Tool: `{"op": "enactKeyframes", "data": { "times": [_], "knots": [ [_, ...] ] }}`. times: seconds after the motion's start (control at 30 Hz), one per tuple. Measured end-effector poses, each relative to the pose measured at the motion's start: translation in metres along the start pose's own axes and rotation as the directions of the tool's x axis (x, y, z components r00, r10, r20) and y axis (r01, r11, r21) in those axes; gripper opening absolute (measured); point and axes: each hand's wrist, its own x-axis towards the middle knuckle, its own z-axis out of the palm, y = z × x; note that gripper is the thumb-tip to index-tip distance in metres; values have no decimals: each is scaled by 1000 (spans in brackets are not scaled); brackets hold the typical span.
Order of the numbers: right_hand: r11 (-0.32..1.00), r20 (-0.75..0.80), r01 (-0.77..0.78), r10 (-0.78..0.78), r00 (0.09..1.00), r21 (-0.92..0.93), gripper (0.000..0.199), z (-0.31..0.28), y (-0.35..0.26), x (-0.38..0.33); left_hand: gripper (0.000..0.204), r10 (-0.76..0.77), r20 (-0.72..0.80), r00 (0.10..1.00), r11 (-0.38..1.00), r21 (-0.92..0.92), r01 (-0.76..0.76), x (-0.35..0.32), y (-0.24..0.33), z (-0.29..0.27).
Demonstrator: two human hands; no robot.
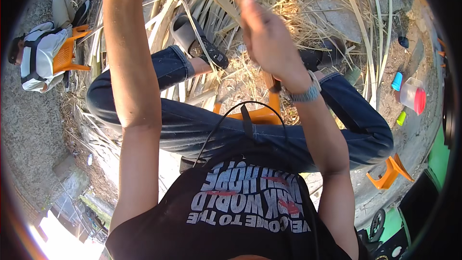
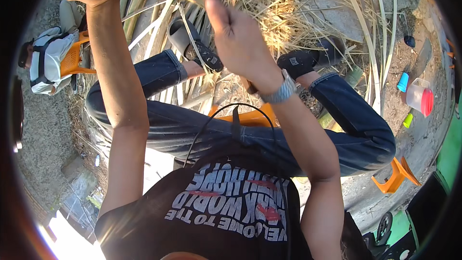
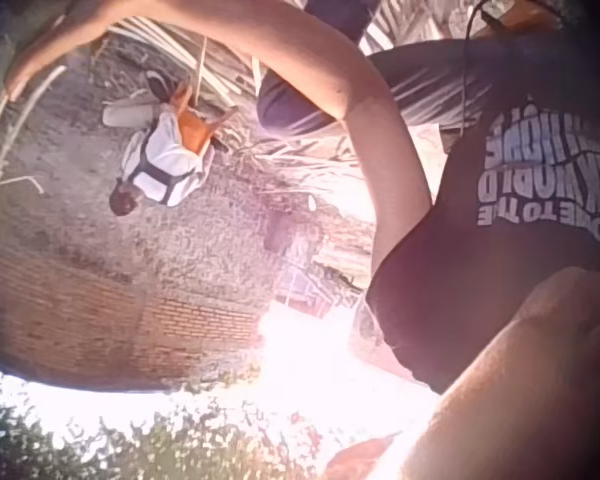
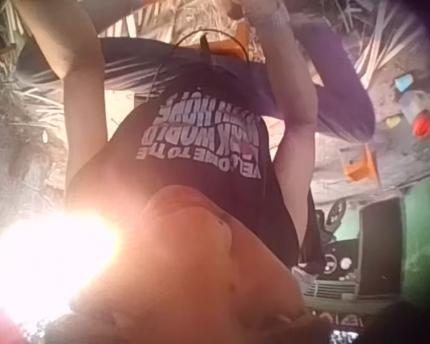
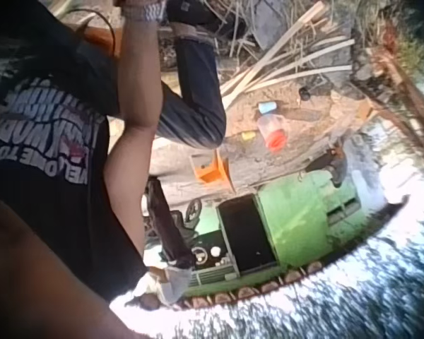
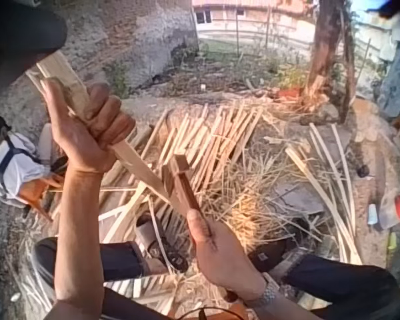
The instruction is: Using a small axe to shape and refine strips of bamboo.
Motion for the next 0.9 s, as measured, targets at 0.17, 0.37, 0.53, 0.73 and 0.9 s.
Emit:
{"op": "enactKeyframes", "data": {
  "times": [0.17,0.37,0.53,0.73,0.9],
  "knots": [
    [986,155,-85,107,982,-146,63,-19,6,26,69,-14,43,999,968,252,2,-1,20,11],
    [973,53,199,-207,977,118,61,4,-14,12,69,-6,4,1000,999,-52,6,7,3,14],
    [751,223,-660,638,737,29,53,-21,91,13,68,-70,-269,961,940,-339,-26,-5,-18,-8],
    [929,84,-136,113,990,345,58,-29,-26,-9,69,39,163,986,984,167,-67,7,6,5],
    [968,213,-249,240,947,15,60,-3,50,6,69,53,200,978,969,226,-99,11,3,27]
  ]
}}
